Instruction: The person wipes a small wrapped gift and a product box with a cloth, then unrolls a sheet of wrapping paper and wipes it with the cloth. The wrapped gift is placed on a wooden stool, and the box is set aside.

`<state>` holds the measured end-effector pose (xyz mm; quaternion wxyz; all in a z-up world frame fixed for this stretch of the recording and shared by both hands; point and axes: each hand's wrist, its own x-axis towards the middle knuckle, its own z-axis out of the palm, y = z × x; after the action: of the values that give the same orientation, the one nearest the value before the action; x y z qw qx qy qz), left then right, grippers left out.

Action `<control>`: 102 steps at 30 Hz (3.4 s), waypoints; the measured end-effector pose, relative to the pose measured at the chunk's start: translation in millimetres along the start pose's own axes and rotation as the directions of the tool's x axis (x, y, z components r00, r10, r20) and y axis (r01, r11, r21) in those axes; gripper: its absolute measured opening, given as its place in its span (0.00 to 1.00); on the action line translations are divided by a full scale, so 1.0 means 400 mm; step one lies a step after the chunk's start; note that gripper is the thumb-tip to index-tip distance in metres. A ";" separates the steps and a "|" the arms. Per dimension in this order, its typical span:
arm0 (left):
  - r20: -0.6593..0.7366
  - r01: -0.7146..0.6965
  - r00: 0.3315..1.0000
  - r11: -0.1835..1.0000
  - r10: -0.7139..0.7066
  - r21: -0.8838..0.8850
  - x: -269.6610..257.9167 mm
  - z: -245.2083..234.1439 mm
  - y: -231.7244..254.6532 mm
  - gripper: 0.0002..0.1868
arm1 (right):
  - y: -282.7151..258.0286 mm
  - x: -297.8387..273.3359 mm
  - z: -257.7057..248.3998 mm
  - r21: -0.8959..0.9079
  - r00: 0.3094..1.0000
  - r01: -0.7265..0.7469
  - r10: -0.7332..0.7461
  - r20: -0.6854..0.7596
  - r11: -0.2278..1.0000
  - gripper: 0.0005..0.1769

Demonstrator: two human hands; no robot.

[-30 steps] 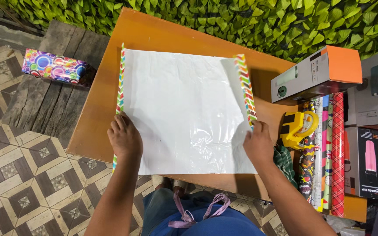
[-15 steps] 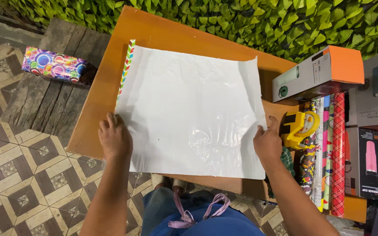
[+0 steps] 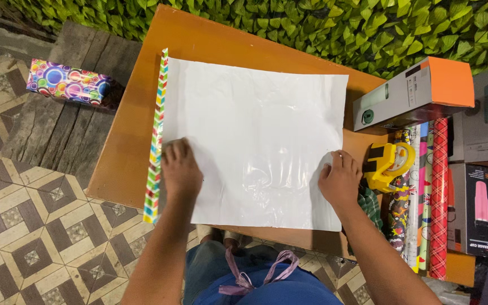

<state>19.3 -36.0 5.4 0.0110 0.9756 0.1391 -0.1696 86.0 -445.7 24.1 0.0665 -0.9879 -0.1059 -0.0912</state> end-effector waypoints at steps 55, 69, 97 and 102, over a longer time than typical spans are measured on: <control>0.235 -0.584 0.779 0.809 0.581 -0.068 -0.086 -0.169 0.679 0.58 | 0.131 -0.055 -0.196 0.335 0.752 -0.595 0.653 -0.089 0.731 0.40; 0.280 -0.583 0.757 0.804 0.591 -0.121 -0.083 -0.159 0.668 0.57 | 0.137 -0.024 -0.137 0.382 0.687 -0.654 0.724 -0.062 0.653 0.35; 0.315 -0.604 0.744 0.794 0.590 -0.060 -0.093 -0.192 0.641 0.44 | -0.132 0.095 -0.148 0.330 0.846 -0.501 0.533 -0.005 0.800 0.37; 0.287 -0.605 0.742 0.790 0.605 -0.100 -0.101 -0.184 0.630 0.40 | -0.118 0.099 -0.126 0.334 0.841 -0.516 0.541 0.024 0.788 0.37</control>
<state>76.3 -284.1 81.7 0.0867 0.9296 -0.1882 -0.3048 105.3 -399.6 86.1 0.2561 -0.9488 0.1636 -0.0862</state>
